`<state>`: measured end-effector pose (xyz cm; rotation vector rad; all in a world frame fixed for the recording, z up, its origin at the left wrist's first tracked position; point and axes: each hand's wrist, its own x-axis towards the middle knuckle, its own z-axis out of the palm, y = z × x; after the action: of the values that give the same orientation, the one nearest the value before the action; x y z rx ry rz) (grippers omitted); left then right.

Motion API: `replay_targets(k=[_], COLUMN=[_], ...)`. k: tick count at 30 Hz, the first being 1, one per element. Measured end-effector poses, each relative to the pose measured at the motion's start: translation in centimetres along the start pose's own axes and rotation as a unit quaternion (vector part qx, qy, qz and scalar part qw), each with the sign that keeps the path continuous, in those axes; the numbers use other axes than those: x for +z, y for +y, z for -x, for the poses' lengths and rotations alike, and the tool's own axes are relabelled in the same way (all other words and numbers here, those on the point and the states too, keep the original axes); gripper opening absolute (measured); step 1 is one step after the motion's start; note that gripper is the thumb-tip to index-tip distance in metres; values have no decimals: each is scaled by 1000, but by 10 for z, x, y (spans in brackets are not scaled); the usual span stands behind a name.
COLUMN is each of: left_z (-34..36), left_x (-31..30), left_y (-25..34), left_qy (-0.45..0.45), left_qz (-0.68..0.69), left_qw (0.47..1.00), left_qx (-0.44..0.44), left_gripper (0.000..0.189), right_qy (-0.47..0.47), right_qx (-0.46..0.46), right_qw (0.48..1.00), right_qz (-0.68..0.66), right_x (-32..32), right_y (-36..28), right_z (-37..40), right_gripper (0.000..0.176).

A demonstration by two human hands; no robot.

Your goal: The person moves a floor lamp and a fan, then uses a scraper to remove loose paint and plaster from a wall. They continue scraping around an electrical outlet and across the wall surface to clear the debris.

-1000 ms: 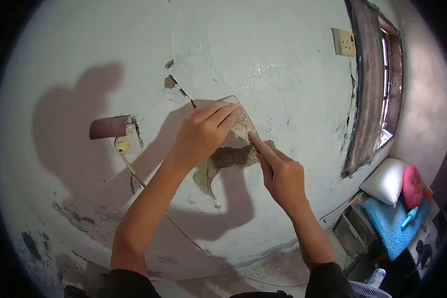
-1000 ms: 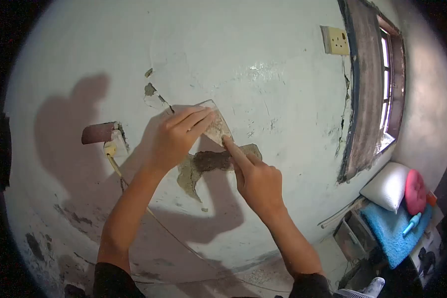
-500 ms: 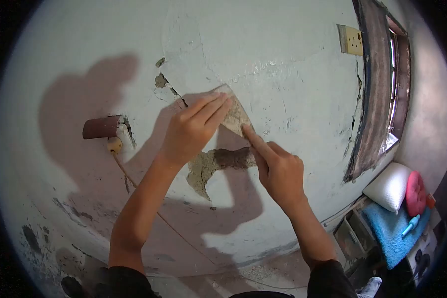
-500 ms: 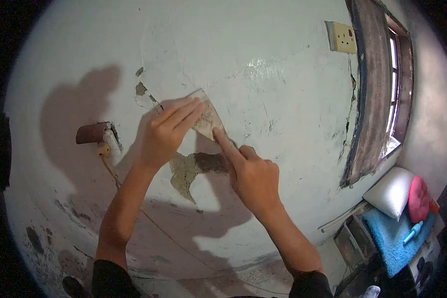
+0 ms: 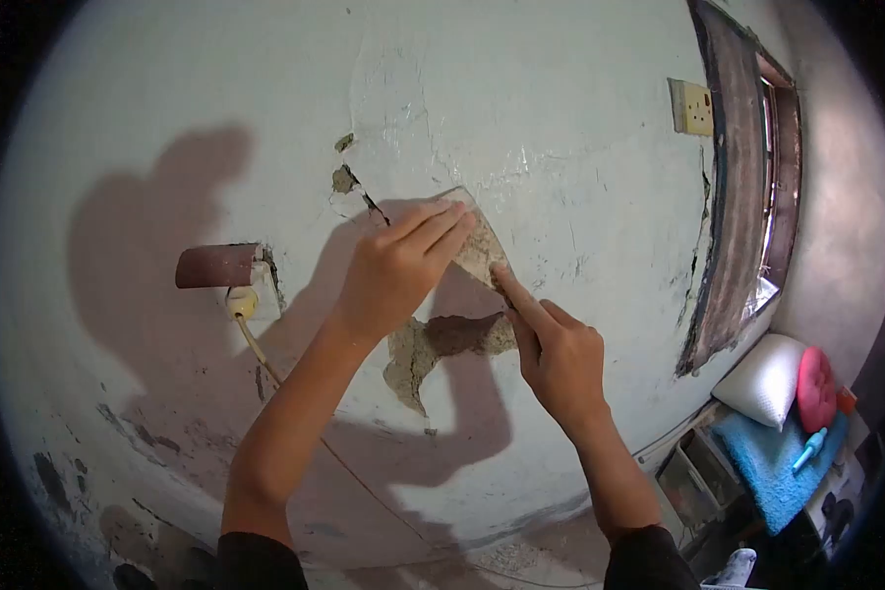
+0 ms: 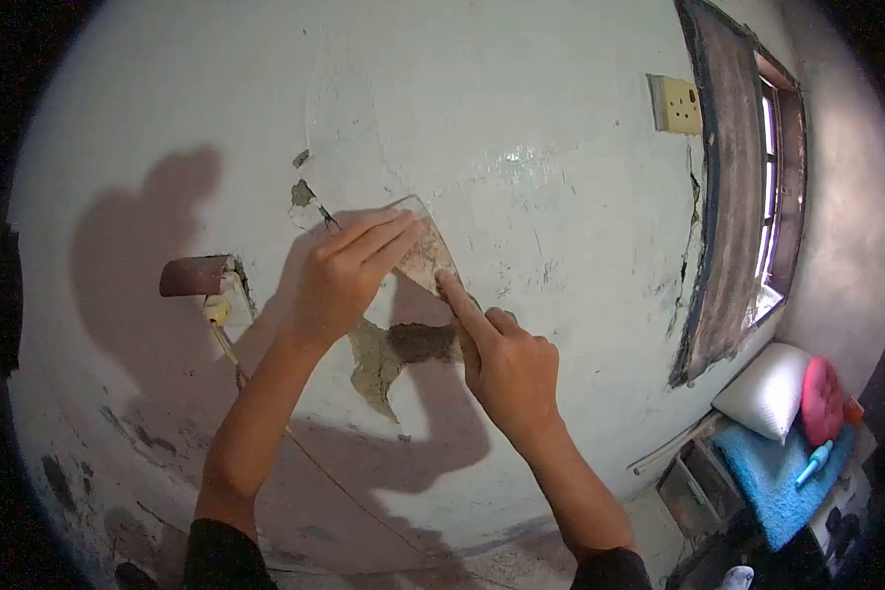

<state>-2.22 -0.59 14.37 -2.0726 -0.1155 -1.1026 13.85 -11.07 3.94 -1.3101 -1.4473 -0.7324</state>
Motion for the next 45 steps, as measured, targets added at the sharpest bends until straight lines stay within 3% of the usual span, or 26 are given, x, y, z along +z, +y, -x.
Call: replay_targets(k=[6,8,12,17,22,25,30,36,45], left_z=[-1,-13,-9,1,-7,1,-10,-1,-3], left_x=[2,-8,-13,-17,-19,-17,-18,-1,2], left_y=[3,2,-2,7,-8,-1,-7,-11,-7], left_qy=[39,12,-33,-54,-15,-42,-28,-34,-20], left_qz=[-12,2,1,7,-9,-18,-12,-41,-64], left_qw=[999,999,999,998,999,999,998,999,998], left_qx=[9,-40,7,-17,-45,8,-57,10,-4], left_gripper=[30,35,36,35,37,37,36,35,32], right_qy=[-6,-5,-34,-21,-11,-29,-8,-31,-23], right_qx=[5,11,10,-5,2,12,6,30,22], right_qw=[1000,1000,999,1000,1000,999,999,999,999], right_qz=[10,-2,18,0,20,5,-38,-26,-12], right_x=[-3,-7,-19,-15,-8,-10,0,-7,-8], right_y=[-4,-7,-10,-6,-19,-16,-18,-20,-19], right_z=[-6,-11,-9,-1,-23,-5,-22,-10,-11], right_gripper=[51,50,48,47,48,48,50,48,47])
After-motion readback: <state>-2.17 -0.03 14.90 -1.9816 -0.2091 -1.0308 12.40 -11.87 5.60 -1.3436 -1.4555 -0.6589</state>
